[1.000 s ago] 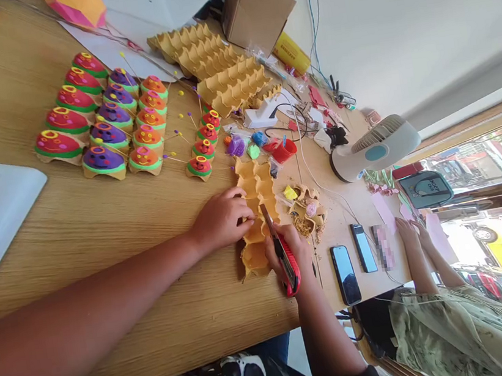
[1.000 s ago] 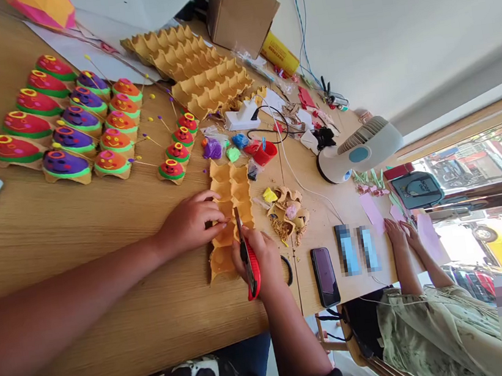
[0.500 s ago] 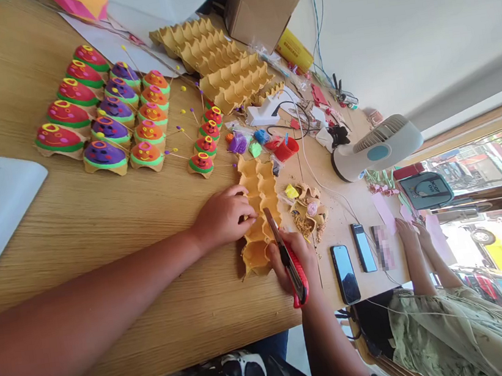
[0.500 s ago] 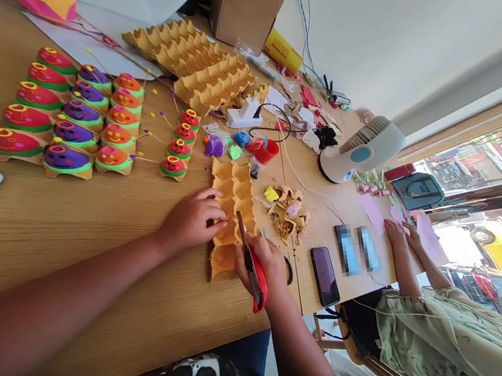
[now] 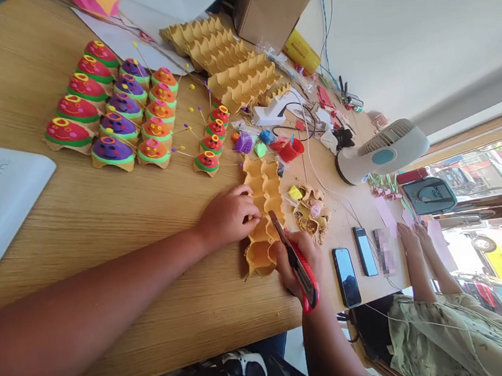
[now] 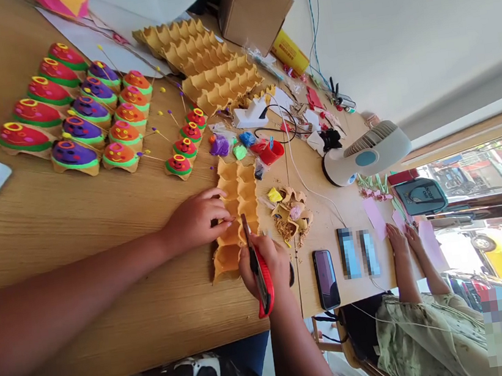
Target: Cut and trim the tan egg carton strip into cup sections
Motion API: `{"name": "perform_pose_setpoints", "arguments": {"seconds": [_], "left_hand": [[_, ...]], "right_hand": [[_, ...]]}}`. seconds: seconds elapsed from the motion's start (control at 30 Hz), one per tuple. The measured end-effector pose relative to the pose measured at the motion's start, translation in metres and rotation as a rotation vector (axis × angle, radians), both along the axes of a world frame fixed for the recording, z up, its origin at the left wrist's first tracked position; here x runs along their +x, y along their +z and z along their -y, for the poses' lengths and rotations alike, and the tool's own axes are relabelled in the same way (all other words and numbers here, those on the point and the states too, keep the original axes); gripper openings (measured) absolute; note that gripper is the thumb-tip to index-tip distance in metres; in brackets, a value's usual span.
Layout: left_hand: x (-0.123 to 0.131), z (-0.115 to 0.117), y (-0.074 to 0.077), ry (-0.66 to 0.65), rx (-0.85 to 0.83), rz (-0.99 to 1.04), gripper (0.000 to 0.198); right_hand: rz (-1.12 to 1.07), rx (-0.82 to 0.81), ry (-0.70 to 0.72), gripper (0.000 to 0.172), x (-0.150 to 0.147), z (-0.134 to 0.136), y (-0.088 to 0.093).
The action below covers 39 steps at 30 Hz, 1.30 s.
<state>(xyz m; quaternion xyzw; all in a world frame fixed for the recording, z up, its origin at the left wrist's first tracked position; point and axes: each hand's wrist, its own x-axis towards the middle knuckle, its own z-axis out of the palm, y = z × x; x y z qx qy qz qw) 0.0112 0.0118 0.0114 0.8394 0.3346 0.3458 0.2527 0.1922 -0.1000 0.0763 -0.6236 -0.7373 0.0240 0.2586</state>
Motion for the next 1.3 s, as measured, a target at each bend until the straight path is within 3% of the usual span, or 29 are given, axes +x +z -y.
{"name": "perform_pose_setpoints", "arguments": {"seconds": [0.47,0.67,0.9,1.03,1.3], "left_hand": [[0.000,0.000,-0.002,0.017,0.014,-0.020,0.016],[0.001,0.000,-0.003,0.018,0.009,-0.030,0.014],[0.001,0.000,-0.002,0.022,-0.019,-0.037,0.013],[0.001,0.001,-0.001,0.026,-0.007,-0.038,0.014],[0.001,0.000,-0.001,0.020,-0.006,-0.044,0.013]], "right_hand": [[0.000,-0.007,0.062,0.010,0.000,-0.011,-0.004],[-0.013,0.010,0.011,0.014,-0.001,-0.010,-0.004],[0.009,-0.051,0.055,0.013,0.001,-0.008,0.003],[-0.005,0.053,0.042,0.009,-0.001,-0.008,-0.003],[-0.055,0.043,0.043,0.010,0.004,-0.009,-0.007]]}}
